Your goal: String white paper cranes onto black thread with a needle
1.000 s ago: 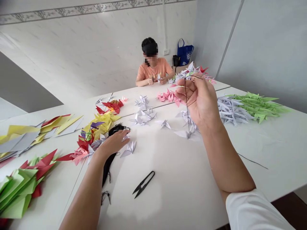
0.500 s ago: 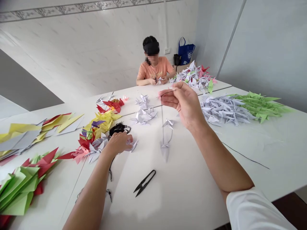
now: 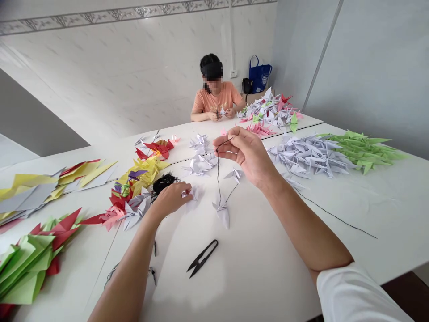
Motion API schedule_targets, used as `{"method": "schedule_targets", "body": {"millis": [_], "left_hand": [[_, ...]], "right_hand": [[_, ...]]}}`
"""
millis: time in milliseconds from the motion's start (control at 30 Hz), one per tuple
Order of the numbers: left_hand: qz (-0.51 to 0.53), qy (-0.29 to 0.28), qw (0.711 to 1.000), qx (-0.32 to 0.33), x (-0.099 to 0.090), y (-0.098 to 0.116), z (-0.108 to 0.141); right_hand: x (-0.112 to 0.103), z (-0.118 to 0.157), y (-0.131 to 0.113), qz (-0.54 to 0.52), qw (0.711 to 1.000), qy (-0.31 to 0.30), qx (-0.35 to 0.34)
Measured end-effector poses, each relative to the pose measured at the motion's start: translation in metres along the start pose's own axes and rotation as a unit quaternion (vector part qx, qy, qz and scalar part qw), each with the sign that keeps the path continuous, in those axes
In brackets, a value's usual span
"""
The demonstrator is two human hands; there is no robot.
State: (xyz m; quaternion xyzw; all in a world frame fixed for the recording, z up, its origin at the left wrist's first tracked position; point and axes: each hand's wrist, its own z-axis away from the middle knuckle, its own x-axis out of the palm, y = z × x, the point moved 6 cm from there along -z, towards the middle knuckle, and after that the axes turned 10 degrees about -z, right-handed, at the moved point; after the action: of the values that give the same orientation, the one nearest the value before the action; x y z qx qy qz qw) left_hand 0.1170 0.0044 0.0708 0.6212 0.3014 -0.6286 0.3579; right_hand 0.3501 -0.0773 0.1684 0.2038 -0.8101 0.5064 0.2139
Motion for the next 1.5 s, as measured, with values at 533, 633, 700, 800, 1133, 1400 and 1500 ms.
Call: {"method": "schedule_targets", "body": {"millis": [533, 633, 700, 800, 1133, 1400, 1500], "left_hand": [[0.441, 0.234, 0.864, 0.063, -0.070, 0.024, 0.033], [0.336, 0.330, 0.878, 0.088, -0.091, 0.035, 0.052], [0.261, 0.381, 0.880, 0.111, -0.104, 0.046, 0.065], [0.203, 0.423, 0.873, 0.131, -0.115, 0.058, 0.080], [0.626, 0.216, 0.749, 0.016, -0.085, 0.040, 0.058], [0.731, 0.130, 0.670, 0.003, -0.073, 0.049, 0.051], [0.724, 0.135, 0.677, 0.004, -0.074, 0.051, 0.052]], "right_hand": [[0.043, 0.029, 0.016, 0.243, 0.950, -0.185, -0.058], [0.044, 0.031, 0.020, 0.355, 0.913, -0.185, -0.078], [0.044, 0.032, 0.020, 0.411, 0.887, -0.184, -0.099], [0.048, 0.036, 0.016, 0.465, 0.853, -0.186, -0.145], [0.058, 0.043, 0.003, 0.431, 0.851, -0.180, -0.240], [0.067, 0.054, 0.004, 0.467, 0.843, -0.165, -0.209], [0.066, 0.056, 0.006, 0.455, 0.855, -0.163, -0.187]]}}
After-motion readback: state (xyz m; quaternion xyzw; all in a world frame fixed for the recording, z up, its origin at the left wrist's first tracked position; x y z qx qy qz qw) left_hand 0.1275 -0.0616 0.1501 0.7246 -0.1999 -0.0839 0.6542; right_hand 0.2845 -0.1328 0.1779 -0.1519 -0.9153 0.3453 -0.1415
